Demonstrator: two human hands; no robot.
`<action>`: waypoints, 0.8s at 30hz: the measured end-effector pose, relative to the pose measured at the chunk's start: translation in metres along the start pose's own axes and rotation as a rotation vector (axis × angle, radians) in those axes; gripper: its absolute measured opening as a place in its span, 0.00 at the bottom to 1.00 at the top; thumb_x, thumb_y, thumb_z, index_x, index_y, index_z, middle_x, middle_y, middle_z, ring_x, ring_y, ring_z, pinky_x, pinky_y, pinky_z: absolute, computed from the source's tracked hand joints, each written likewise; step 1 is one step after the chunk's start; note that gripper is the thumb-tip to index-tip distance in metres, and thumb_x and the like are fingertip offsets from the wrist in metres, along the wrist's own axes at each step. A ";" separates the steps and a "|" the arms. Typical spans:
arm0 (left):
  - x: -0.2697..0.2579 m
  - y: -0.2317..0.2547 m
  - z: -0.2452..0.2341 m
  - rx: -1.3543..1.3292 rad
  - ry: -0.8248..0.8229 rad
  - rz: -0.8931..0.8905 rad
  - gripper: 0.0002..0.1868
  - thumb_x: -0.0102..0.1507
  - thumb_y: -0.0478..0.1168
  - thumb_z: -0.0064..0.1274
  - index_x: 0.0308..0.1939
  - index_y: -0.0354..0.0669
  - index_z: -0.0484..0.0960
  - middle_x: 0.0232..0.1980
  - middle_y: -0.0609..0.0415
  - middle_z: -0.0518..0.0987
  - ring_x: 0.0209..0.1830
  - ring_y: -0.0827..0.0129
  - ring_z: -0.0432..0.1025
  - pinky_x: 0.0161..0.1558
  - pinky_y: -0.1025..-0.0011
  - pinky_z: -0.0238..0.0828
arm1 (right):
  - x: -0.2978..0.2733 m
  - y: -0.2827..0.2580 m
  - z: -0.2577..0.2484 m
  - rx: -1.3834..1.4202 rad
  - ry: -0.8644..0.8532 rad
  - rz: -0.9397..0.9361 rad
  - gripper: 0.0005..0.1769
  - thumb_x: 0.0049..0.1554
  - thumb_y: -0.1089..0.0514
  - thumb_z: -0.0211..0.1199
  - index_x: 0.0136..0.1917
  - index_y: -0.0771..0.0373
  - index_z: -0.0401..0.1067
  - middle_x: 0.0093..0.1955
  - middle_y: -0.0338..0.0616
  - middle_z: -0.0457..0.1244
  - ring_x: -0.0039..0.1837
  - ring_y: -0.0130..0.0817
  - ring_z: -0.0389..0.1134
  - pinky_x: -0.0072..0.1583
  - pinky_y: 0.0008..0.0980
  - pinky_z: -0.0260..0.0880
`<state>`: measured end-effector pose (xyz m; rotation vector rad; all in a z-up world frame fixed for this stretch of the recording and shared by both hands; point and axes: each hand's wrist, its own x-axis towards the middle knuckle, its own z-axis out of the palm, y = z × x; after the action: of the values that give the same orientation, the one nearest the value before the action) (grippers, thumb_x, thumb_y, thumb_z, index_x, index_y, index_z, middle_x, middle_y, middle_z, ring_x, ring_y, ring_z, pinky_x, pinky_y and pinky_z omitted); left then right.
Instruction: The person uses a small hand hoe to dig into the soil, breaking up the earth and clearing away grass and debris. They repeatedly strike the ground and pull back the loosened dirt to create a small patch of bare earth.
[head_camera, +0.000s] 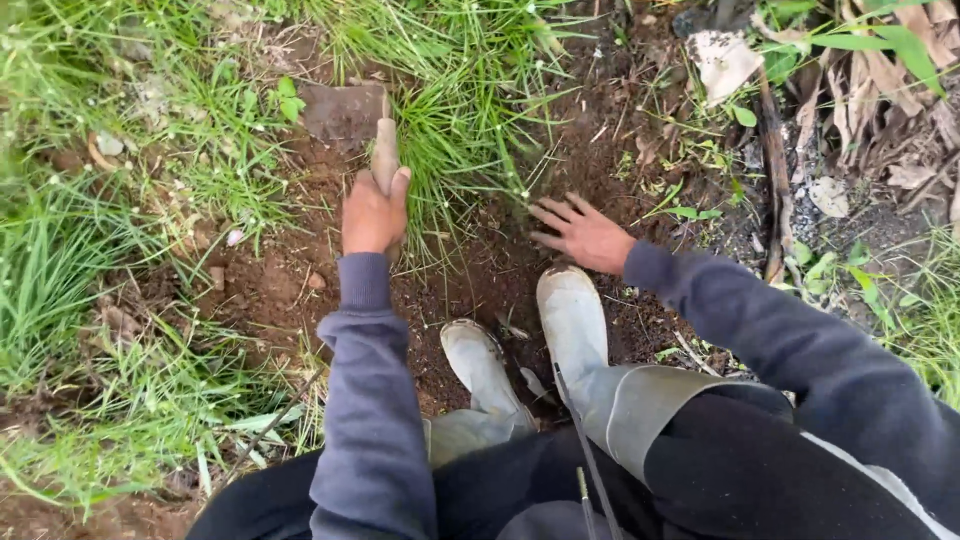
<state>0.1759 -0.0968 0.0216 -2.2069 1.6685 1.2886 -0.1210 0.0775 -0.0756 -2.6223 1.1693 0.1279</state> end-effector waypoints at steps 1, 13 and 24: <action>-0.001 -0.009 0.002 0.005 0.007 -0.003 0.23 0.73 0.54 0.47 0.56 0.35 0.74 0.32 0.48 0.79 0.19 0.70 0.74 0.25 0.67 0.77 | -0.007 0.003 0.023 0.003 0.008 -0.004 0.23 0.59 0.57 0.56 0.68 0.50 0.70 0.80 0.49 0.53 0.79 0.49 0.55 0.74 0.56 0.54; -0.083 0.078 0.091 -0.220 0.351 0.317 0.19 0.71 0.48 0.52 0.51 0.33 0.72 0.30 0.37 0.80 0.27 0.53 0.78 0.31 0.62 0.78 | -0.063 0.158 -0.031 -0.179 0.396 0.675 0.29 0.61 0.57 0.75 0.72 0.65 0.71 0.69 0.56 0.59 0.66 0.49 0.66 0.57 0.44 0.75; -0.113 0.080 0.084 0.236 -0.294 0.212 0.47 0.66 0.74 0.28 0.63 0.34 0.72 0.50 0.27 0.81 0.55 0.35 0.77 0.59 0.44 0.70 | -0.065 0.103 0.013 0.173 0.315 0.938 0.27 0.68 0.60 0.58 0.78 0.70 0.62 0.78 0.72 0.49 0.77 0.65 0.57 0.74 0.60 0.58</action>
<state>0.0574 0.0000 0.0736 -1.6580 1.8595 1.3063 -0.2410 0.0616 -0.0967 -1.7820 2.3018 -0.2091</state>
